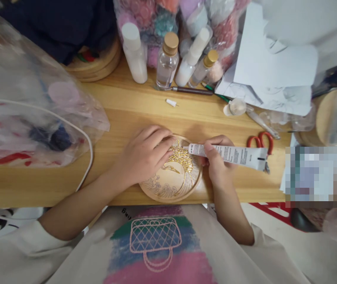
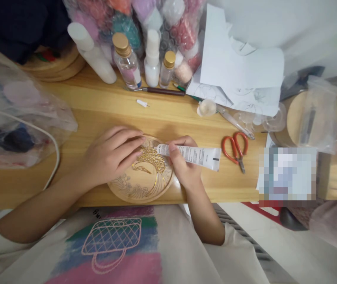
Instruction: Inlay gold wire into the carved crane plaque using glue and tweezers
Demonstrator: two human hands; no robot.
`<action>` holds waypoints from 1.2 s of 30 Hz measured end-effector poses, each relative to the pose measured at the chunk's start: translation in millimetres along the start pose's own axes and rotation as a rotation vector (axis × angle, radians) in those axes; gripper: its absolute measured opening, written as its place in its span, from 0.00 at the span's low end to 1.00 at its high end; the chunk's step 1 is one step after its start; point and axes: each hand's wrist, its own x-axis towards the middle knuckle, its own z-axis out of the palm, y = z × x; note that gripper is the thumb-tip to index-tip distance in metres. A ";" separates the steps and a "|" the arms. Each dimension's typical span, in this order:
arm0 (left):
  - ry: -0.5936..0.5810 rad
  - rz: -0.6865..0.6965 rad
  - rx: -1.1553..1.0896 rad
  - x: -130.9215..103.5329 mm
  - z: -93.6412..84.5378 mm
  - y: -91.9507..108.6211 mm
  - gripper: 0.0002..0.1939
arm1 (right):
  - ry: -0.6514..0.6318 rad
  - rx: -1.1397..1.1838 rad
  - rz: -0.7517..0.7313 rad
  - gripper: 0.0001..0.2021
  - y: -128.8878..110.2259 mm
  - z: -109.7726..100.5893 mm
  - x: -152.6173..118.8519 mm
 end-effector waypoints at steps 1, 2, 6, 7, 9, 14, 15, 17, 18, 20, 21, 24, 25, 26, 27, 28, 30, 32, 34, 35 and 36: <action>0.002 0.000 0.000 0.1 -0.2 0.2 0.10 | 0.002 0.019 0.004 0.08 -0.6 0.3 0.2; 0.004 0.001 0.000 0.2 -0.5 0.5 0.11 | 0.005 0.032 0.007 0.08 -1.1 0.6 0.3; 0.003 0.006 0.005 0.6 -1.0 1.1 0.11 | 0.020 0.039 0.007 0.08 -3.1 2.1 0.8; 0.004 0.008 0.005 0.7 -1.0 1.1 0.11 | 0.022 0.038 0.006 0.08 -3.6 2.5 1.0; 0.009 0.012 0.007 1.0 -1.0 1.0 0.11 | 0.024 0.037 0.003 0.08 -4.4 3.2 1.4; 0.018 0.023 0.014 1.7 -0.6 0.8 0.11 | 0.036 0.047 -0.001 0.08 -6.2 4.2 2.0; 0.020 0.022 0.014 1.7 -0.4 0.9 0.11 | 0.038 0.051 0.000 0.08 -6.1 4.0 1.8; 0.022 0.021 0.015 1.7 0.0 1.1 0.10 | 0.036 0.051 0.005 0.08 -5.3 3.2 1.1; 0.023 0.021 0.017 1.7 0.1 1.2 0.10 | 0.032 0.046 0.009 0.08 -4.8 2.7 0.8; 0.022 0.024 0.019 1.6 0.1 1.4 0.10 | 0.022 0.035 0.013 0.09 -3.7 1.8 0.2; 0.023 0.025 0.020 1.6 0.0 1.4 0.10 | 0.019 0.031 0.013 0.09 -3.4 1.6 0.1; 0.028 0.028 0.018 2.0 -0.3 1.1 0.10 | 0.015 0.030 0.004 0.09 -3.7 2.4 0.7; 0.029 0.027 0.017 2.2 -0.4 1.0 0.10 | 0.017 0.035 -0.001 0.09 -4.1 3.0 1.0; 0.030 0.025 0.016 2.3 -0.3 0.8 0.10 | 0.022 0.043 -0.007 0.08 -4.6 3.6 1.4; 0.029 0.024 0.015 2.4 -0.2 0.7 0.10 | 0.027 0.049 -0.010 0.08 -5.1 4.2 1.7; 0.028 0.023 0.013 2.4 0.0 0.7 0.10 | 0.032 0.056 -0.012 0.08 -5.5 4.6 1.9; 0.024 0.022 0.009 2.2 0.2 0.7 0.10 | 0.034 0.059 -0.009 0.08 -5.8 4.9 2.1; 0.015 0.020 0.008 1.9 0.1 0.7 0.10 | 0.029 0.052 -0.002 0.09 -5.7 4.6 2.1; 0.010 0.021 0.009 1.5 -0.4 0.7 0.10 | 0.021 0.038 -0.002 0.09 -5.4 4.1 2.2; 0.009 0.020 0.010 1.4 -0.6 0.7 0.10 | 0.021 0.027 -0.004 0.09 -5.3 4.0 2.3; 0.011 0.021 0.012 1.4 -0.8 0.7 0.10 | 0.024 0.015 -0.007 0.09 -5.3 3.9 2.4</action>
